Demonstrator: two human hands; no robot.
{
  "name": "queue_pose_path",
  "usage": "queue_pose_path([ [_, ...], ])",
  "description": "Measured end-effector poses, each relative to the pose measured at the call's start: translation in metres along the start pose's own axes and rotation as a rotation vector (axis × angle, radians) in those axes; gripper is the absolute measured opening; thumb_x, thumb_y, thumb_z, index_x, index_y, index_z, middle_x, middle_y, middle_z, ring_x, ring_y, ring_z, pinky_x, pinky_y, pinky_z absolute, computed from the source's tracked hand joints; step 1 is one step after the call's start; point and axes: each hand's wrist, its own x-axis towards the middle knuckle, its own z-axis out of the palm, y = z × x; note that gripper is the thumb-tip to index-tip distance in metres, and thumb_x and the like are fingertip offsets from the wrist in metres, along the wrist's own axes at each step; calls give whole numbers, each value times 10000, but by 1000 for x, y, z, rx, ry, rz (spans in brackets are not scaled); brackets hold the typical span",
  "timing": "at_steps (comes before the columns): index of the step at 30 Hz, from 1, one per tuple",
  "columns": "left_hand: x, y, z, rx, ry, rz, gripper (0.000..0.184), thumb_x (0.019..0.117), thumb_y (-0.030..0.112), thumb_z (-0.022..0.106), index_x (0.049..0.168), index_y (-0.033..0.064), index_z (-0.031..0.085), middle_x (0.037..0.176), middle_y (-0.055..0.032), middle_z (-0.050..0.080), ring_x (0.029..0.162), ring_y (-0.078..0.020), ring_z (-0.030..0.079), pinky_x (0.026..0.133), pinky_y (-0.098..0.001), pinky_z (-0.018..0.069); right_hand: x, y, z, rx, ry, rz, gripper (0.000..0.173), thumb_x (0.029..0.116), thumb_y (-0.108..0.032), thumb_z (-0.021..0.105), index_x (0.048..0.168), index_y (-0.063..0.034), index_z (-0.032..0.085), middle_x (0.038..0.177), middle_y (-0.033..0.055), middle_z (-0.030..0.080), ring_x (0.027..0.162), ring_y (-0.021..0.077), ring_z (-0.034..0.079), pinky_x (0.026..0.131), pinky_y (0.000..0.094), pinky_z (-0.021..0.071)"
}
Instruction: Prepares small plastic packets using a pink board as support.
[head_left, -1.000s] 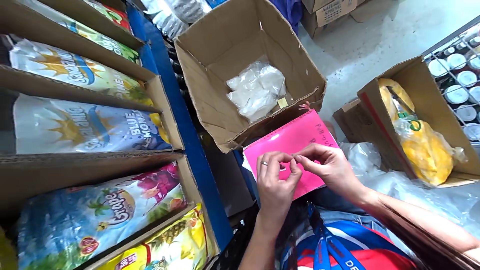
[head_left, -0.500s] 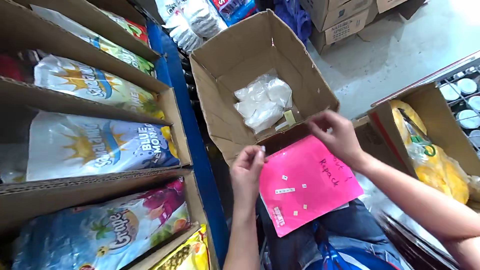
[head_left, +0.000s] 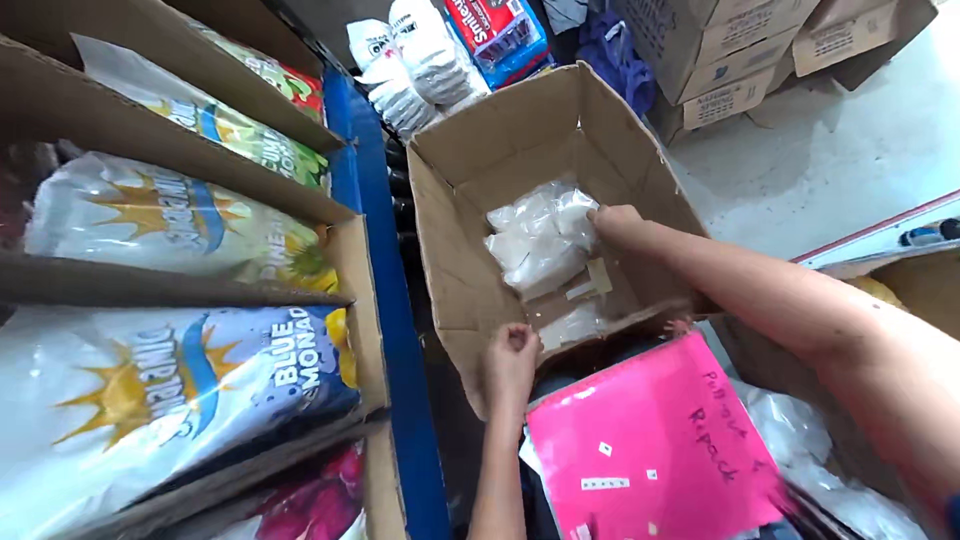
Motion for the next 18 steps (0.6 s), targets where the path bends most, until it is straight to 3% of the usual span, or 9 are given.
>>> queue_pose_path([
  [4,-14,-14,5,-32,60,50,217,931,81,651,1095,-60,673,984,-173,693,768,-216,703,729,-392,601,69,-10,1,6,-82,-10,384,979,11,580,1357,77,563,1371,325,560,1268,521,545,985,700,436],
  [7,-14,-23,15,-63,206,120,163,871,87,657,987,-23,689,886,-95,676,655,-78,673,610,-224,583,106,-27,11,-19,-181,45,308,994,-22,567,1262,123,609,1368,320,569,1295,501,534,1001,692,427],
  [12,-13,-21,18,-161,239,125,168,816,5,660,963,-76,667,899,-110,658,648,-21,648,605,-162,568,168,-44,43,-16,-210,18,342,971,-10,606,1286,124,600,1402,314,546,1327,491,505,1031,680,408],
  [18,-8,-13,13,-213,175,122,153,842,-60,648,961,-152,620,938,-167,641,691,-25,647,660,-157,572,215,-28,127,-41,-196,-60,383,982,23,577,1353,117,559,1444,296,516,1363,471,471,1099,634,366],
])
